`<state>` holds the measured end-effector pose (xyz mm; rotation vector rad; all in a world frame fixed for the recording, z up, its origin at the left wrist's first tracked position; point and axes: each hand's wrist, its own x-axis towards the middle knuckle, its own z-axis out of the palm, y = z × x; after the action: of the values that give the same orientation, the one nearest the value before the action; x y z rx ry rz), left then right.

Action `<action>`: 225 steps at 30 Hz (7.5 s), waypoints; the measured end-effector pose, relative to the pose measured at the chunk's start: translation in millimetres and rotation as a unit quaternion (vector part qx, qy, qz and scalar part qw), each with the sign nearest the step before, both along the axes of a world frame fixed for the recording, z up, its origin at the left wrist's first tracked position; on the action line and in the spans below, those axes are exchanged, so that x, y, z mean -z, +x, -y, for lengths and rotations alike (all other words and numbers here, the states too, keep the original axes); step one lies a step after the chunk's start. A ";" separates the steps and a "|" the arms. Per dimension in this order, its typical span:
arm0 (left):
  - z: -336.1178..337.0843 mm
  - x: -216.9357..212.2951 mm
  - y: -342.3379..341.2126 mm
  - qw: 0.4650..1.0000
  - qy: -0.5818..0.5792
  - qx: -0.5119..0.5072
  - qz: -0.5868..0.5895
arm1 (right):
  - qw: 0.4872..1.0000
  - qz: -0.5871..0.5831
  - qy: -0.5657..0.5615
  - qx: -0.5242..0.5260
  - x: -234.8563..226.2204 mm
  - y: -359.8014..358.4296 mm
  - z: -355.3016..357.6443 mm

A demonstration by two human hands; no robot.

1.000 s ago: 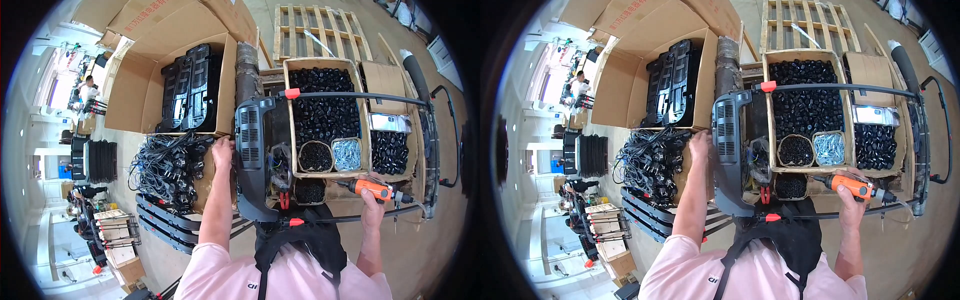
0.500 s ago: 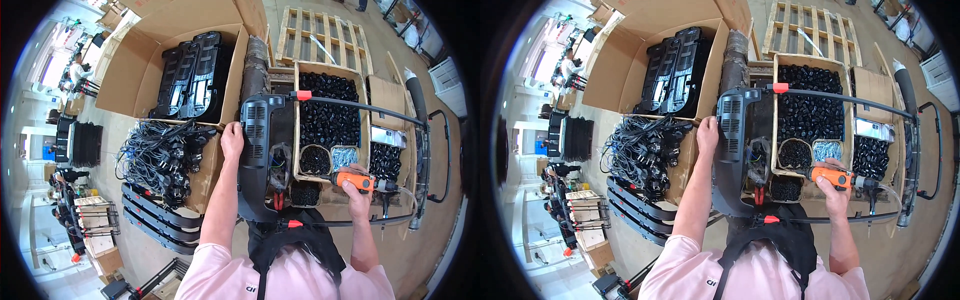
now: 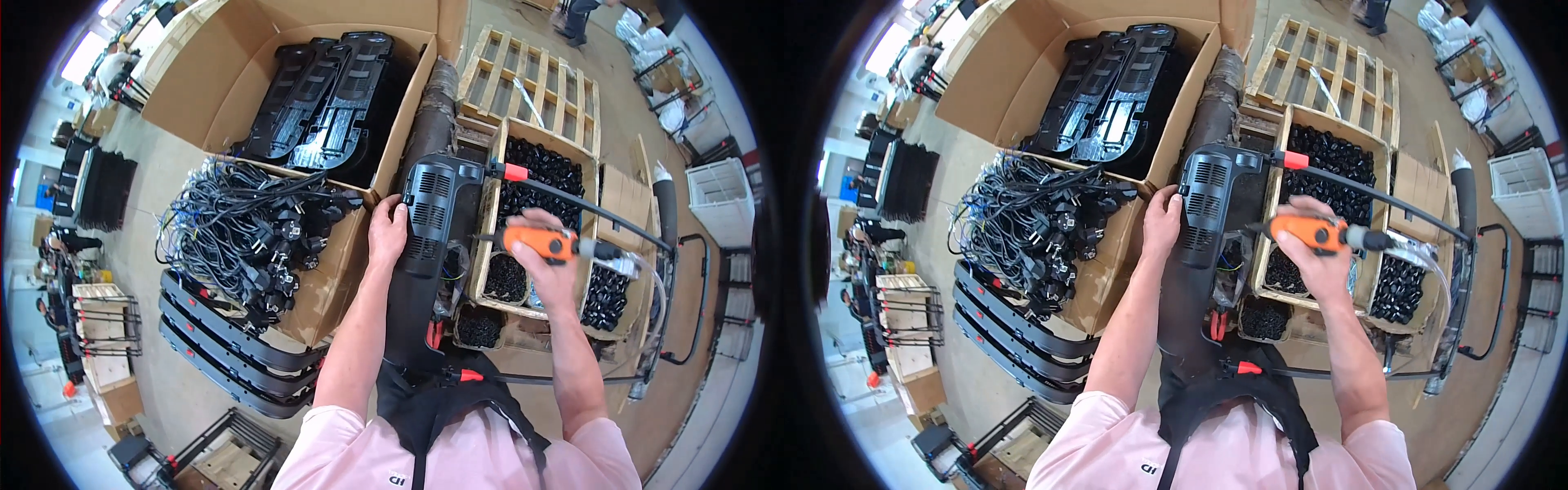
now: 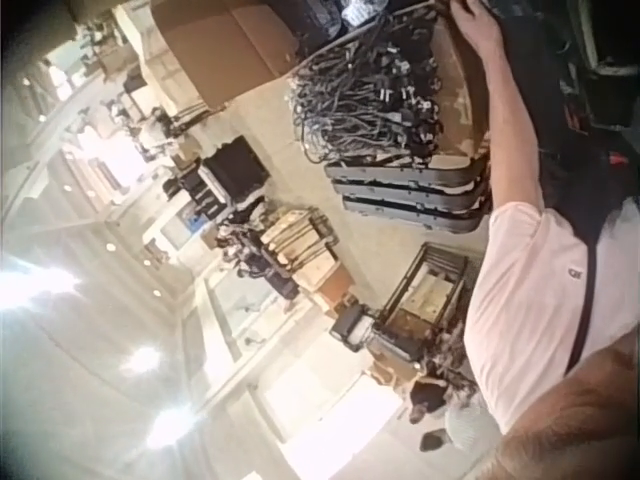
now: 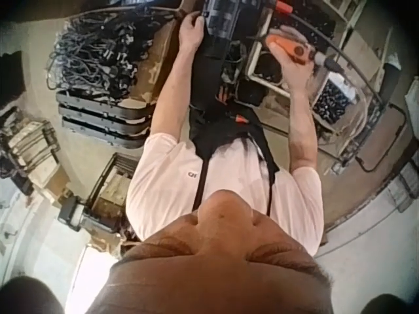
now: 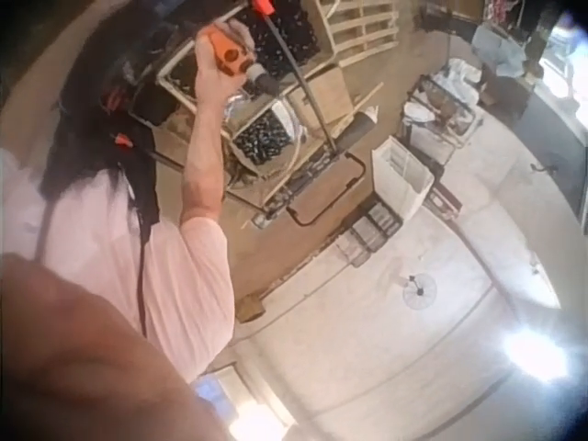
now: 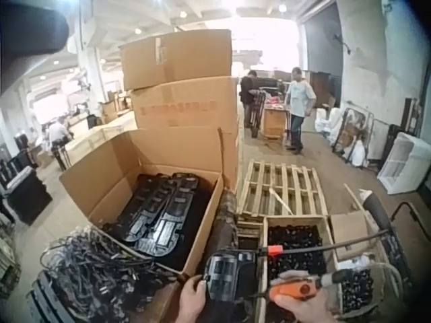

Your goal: Assemble the base and internal wiring for a piece of exercise equipment using an electric screwdriver.

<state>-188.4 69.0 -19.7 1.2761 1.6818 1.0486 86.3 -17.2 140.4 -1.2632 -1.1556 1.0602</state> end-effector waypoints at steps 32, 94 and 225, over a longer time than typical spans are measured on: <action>-13.1 -154.1 -10.2 0.962 0.217 0.083 -0.145 | 0.924 0.328 0.085 -0.174 28.7 -121.4 -150.2; -37.5 -161.3 -25.1 0.922 0.131 0.326 0.161 | 0.960 0.254 0.057 -0.106 10.7 -128.4 -105.5; -0.1 -16.4 13.3 0.998 0.015 -0.003 -0.066 | 0.969 0.235 -0.021 -0.080 30.1 -138.3 -146.9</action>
<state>-175.1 69.1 -3.3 1.3870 1.7753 1.0146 -52.0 129.7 110.3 -1.5227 -1.6227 0.9279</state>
